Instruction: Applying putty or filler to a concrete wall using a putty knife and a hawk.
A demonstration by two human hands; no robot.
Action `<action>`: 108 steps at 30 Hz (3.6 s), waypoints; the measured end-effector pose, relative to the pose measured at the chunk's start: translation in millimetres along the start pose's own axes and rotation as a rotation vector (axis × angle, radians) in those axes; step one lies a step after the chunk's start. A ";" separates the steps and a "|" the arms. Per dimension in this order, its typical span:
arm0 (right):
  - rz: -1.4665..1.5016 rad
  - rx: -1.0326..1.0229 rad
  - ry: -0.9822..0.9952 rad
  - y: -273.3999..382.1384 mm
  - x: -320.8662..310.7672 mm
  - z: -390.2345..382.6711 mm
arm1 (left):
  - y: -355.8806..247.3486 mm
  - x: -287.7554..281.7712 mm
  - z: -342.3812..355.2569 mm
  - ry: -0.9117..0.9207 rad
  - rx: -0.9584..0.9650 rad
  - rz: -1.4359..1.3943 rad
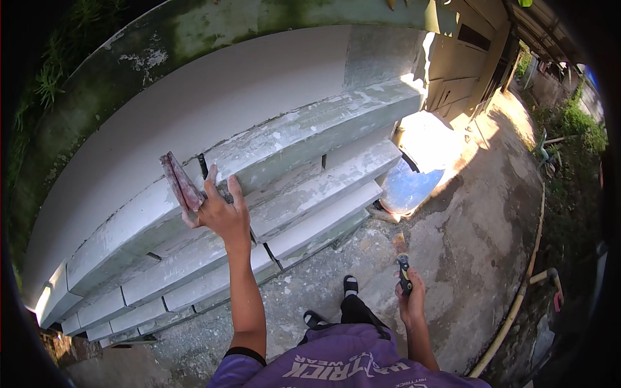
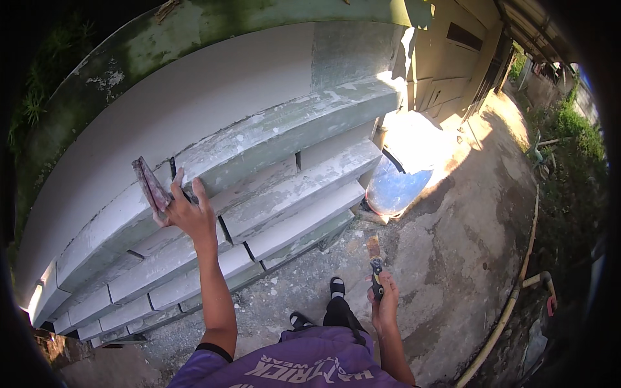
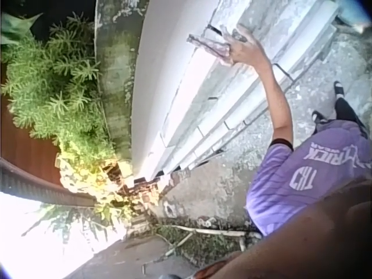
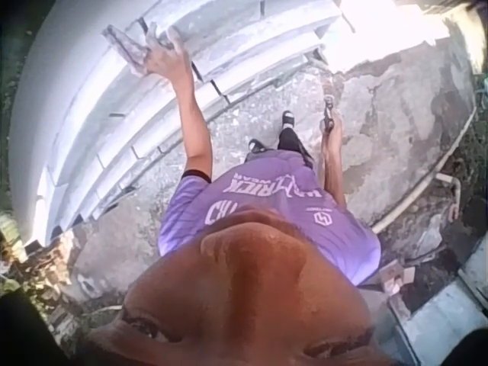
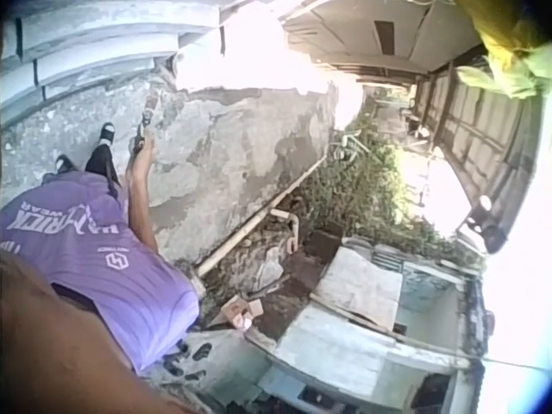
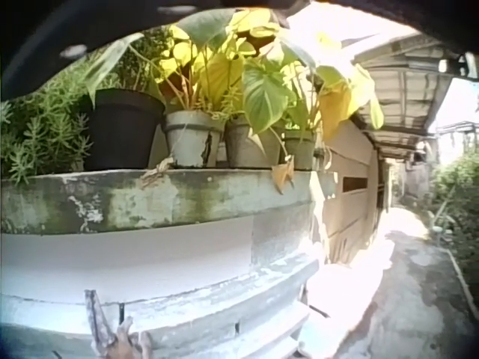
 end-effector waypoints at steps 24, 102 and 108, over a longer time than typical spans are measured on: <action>-0.495 -0.814 0.260 171.0 154.3 154.4 | 17.0 29.0 -11.0 -0.149 -0.017 0.063; 0.100 -0.496 0.144 144.9 122.9 159.3 | 3.3 29.0 -11.3 -0.172 -0.037 0.117; 0.108 -0.528 -0.060 127.5 76.6 133.6 | 6.9 28.2 -11.8 -0.166 -0.061 0.137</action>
Point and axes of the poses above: each hand's wrist, its own z-axis towards the middle knuckle, its own x-axis out of the palm, y = z × x, the point moved 3 cm from there along z, towards the middle knuckle, and after that the axes turned 4 degrees about x, right-handed, at the moved point
